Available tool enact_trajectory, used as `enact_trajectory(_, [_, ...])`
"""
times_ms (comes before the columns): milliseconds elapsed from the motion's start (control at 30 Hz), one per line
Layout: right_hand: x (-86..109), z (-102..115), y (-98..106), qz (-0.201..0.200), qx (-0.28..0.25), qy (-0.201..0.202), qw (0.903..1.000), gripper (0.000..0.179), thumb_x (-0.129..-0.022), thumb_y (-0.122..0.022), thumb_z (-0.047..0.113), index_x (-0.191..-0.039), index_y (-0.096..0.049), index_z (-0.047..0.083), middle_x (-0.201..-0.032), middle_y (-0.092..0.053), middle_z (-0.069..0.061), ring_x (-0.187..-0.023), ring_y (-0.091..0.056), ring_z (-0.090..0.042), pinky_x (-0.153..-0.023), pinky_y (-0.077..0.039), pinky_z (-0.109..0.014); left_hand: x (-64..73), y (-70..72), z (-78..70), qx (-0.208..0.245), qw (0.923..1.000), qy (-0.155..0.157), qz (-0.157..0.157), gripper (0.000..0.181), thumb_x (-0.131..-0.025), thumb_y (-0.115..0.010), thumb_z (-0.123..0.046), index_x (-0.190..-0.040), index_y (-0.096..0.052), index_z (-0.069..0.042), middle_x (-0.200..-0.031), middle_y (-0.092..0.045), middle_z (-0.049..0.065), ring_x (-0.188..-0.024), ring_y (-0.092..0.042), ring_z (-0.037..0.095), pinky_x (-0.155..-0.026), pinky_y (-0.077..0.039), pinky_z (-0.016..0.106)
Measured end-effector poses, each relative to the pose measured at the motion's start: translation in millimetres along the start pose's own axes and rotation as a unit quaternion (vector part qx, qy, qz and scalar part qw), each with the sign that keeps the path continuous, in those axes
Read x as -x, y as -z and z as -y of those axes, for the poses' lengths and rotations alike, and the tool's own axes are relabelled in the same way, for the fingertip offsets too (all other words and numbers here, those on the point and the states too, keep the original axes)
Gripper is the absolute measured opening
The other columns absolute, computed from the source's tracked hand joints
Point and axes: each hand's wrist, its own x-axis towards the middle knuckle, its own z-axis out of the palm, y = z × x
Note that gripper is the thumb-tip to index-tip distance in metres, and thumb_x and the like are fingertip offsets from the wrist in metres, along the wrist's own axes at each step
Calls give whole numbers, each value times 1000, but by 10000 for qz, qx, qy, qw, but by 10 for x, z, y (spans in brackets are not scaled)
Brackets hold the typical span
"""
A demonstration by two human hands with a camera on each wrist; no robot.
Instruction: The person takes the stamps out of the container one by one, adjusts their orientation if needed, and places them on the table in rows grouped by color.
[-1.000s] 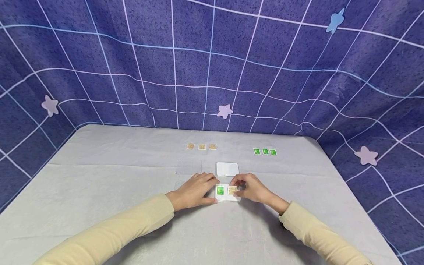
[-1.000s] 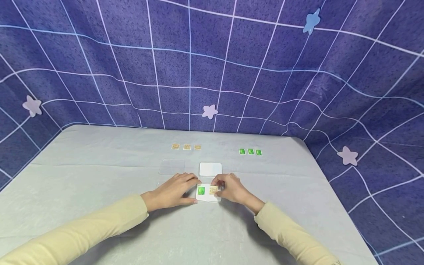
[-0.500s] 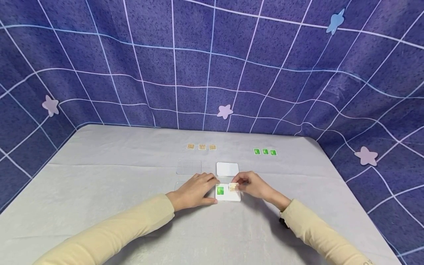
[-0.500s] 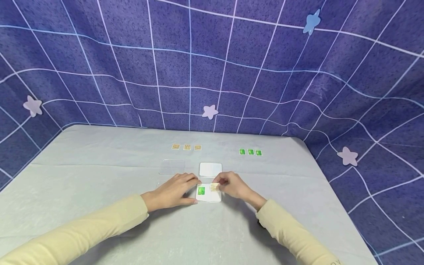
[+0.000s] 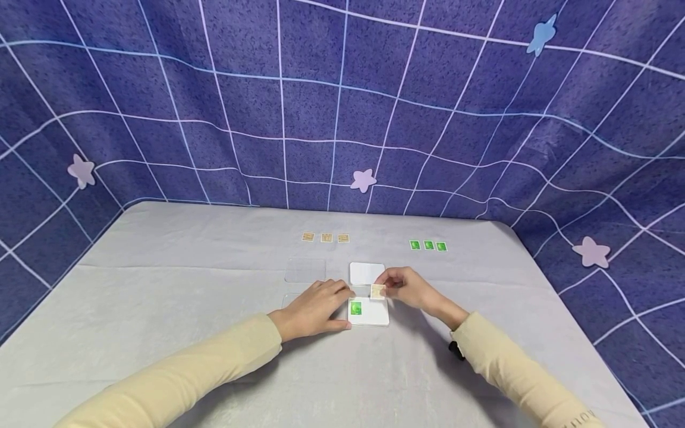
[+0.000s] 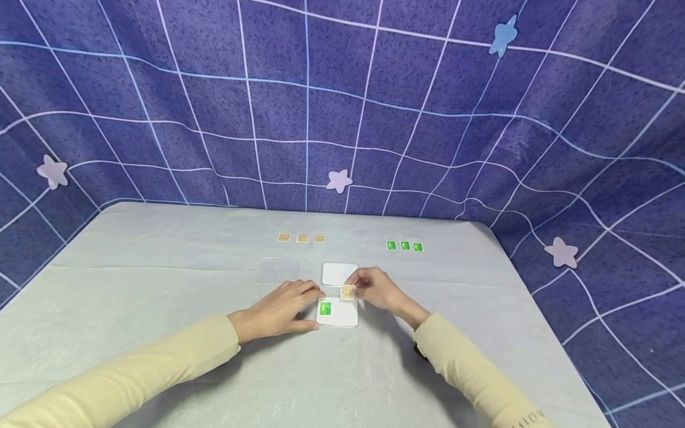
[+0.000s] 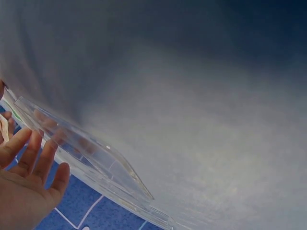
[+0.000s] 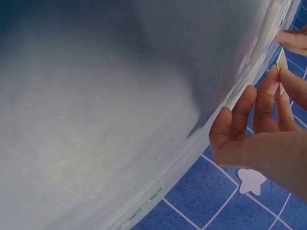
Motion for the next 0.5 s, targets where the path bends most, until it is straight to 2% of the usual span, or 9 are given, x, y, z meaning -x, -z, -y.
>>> enact_trajectory(500, [-275, -24, 180, -452, -2, -306, 9985, 19, -80, -58, -5, -99, -61, -8, -83, -61, -16, -71, -50, -10, -63, -42, -20, -1, -6, 4, -52, 10000, -47, -51, 55, -79, -64, -48, -121, -55, -12, -116, -55, 2, -105, -53, 19, -85, -44, 37])
